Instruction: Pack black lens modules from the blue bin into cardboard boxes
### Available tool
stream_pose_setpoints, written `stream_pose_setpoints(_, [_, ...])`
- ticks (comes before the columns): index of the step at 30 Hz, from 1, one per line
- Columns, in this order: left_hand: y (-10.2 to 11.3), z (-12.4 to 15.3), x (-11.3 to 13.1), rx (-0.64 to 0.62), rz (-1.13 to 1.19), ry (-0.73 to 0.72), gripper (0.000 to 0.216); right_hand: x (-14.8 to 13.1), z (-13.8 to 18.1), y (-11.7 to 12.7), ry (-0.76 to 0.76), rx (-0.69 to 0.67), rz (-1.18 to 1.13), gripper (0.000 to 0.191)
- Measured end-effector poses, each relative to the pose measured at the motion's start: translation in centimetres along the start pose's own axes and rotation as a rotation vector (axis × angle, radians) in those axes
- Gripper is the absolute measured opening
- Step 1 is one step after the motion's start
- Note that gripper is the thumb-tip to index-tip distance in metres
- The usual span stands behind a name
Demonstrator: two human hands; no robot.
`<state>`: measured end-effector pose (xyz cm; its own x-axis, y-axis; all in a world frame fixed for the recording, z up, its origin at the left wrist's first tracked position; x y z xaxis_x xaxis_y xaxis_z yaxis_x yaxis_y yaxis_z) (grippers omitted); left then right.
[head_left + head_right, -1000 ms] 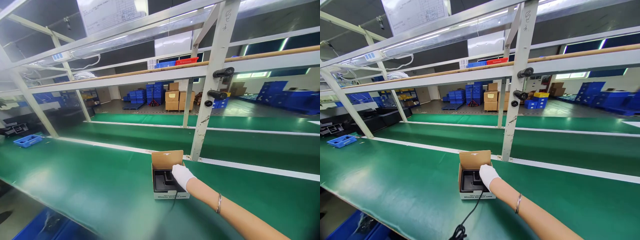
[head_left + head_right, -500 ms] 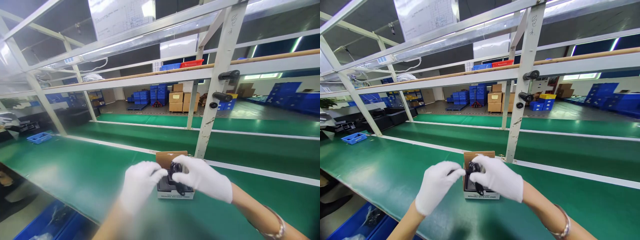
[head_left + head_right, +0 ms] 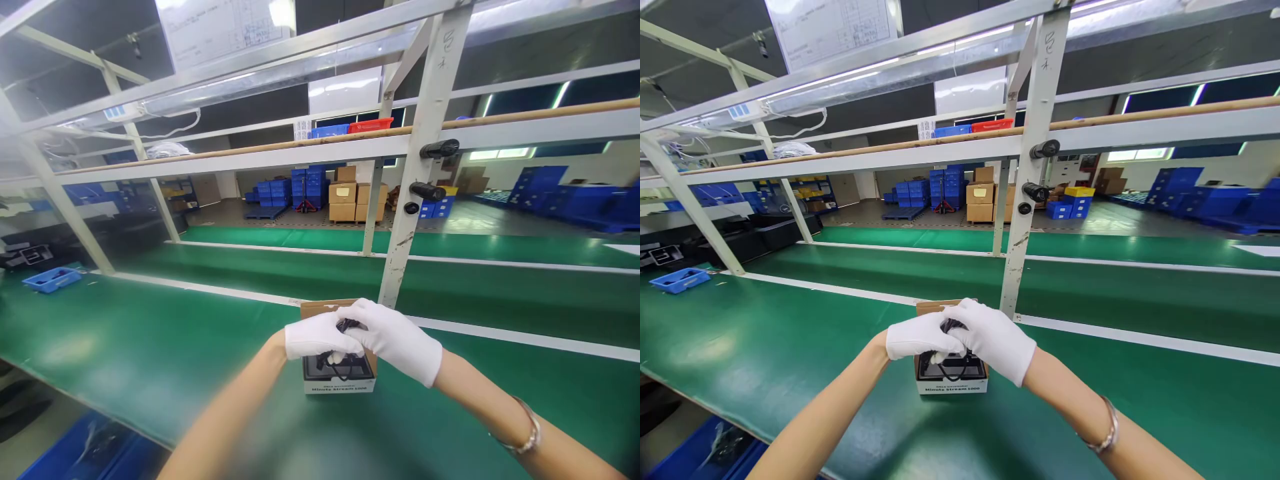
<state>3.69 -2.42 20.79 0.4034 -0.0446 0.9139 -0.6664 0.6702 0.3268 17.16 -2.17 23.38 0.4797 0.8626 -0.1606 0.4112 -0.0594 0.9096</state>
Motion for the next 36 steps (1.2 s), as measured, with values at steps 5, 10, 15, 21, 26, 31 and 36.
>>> stream_pose_setpoints(5, [1.1,-1.3,-2.7,0.026,-0.228,0.086,0.048,1.5,0.3,-1.9,0.069,-0.293,0.446,0.018])
stream_pose_setpoints(10, [0.8,-2.4,-6.5,0.189,-0.537,0.157,0.027,3.5,0.2,-6.5,0.144,-0.613,0.564,0.035])
stream_pose_setpoints(15, [1.8,-2.3,-5.7,0.315,-0.473,0.178,0.037,5.3,-0.7,-5.6,0.132,-0.589,0.379,0.030])
stream_pose_setpoints(21, [4.0,-2.0,-3.5,0.301,-0.400,0.174,0.036,6.8,-0.2,-4.3,0.017,-0.437,0.049,0.026])
stream_pose_setpoints(26, [6.8,-1.7,-2.8,0.212,-0.419,0.120,0.037,5.0,-0.3,-5.1,-0.064,-0.245,-0.087,0.028])
stream_pose_setpoints(31, [8.5,-2.8,-5.8,0.054,-0.520,0.226,0.039,3.6,-1.7,-7.5,-0.195,-0.502,0.112,0.033])
stream_pose_setpoints(36, [5.9,-5.1,-9.7,-0.093,-0.701,0.308,0.043,4.2,-2.6,-10.7,-0.160,-0.832,0.155,0.024])
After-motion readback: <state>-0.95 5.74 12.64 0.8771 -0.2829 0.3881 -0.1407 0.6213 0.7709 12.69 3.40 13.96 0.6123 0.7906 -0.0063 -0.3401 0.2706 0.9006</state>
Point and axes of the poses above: each hand's wrist, its own z-axis away from the middle knuckle, its own y-axis out of the back of the hand, x = y × z, the point moved 4 cm from there along -z, towards the middle knuckle, and after that the axes turned 12 degrees about y, right-handed, at the moved point
